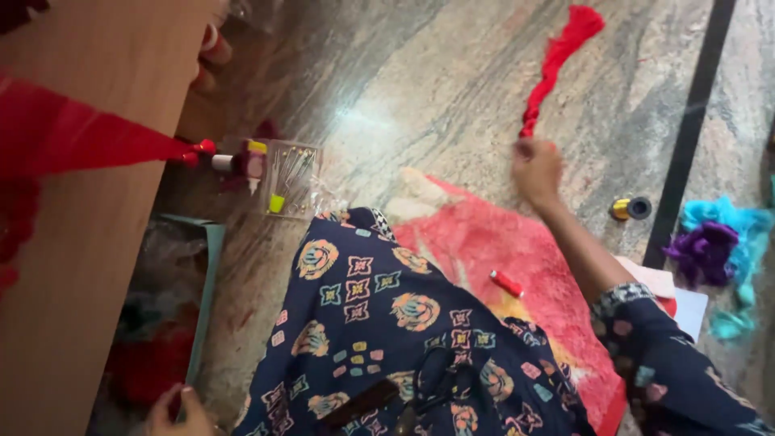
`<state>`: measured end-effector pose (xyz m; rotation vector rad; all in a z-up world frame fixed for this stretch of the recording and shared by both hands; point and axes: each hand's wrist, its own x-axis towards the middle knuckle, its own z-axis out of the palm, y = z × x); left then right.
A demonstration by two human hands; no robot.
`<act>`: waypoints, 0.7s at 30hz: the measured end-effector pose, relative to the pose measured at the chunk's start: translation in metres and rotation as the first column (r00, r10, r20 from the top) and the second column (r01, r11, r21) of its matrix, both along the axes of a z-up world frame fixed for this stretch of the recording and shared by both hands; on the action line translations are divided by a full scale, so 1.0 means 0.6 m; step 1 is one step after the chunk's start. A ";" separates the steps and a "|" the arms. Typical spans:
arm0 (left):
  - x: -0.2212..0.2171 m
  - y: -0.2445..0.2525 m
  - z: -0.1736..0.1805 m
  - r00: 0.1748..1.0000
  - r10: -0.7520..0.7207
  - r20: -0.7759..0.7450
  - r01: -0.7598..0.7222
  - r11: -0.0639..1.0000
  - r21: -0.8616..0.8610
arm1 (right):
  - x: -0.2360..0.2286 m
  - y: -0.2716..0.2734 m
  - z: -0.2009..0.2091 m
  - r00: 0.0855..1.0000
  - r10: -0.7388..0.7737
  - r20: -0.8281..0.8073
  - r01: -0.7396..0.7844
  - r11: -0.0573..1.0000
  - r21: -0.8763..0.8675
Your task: Preparing decorative red fabric tassels and ribbons in a workshop environment.
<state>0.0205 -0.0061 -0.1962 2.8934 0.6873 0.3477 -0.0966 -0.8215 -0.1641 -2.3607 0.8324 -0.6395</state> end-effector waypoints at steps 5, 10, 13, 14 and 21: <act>-0.050 -0.238 0.248 0.951 -0.306 0.049 0.308 0.951 -0.031 | 0.023 -0.115 -0.070 0.990 -0.078 0.118 0.105 0.965 -0.241; -0.096 -0.425 0.329 0.862 -0.459 0.215 0.489 0.865 -0.112 | 0.062 -0.165 -0.100 0.989 -0.068 -0.130 0.060 0.996 -0.070; -0.125 -0.543 0.406 0.970 -0.217 0.112 0.244 0.879 -0.409 | 0.087 -0.109 0.038 0.998 0.014 0.058 -0.028 0.967 0.253; -0.138 -0.574 0.416 0.976 -0.181 0.118 0.214 0.887 -0.408 | 0.087 -0.072 0.090 0.997 0.050 0.065 -0.065 0.966 0.252; -0.228 -0.685 0.517 0.710 -0.536 0.457 0.704 0.524 -0.479 | 0.035 0.235 0.313 0.592 0.646 0.482 -0.668 0.058 0.742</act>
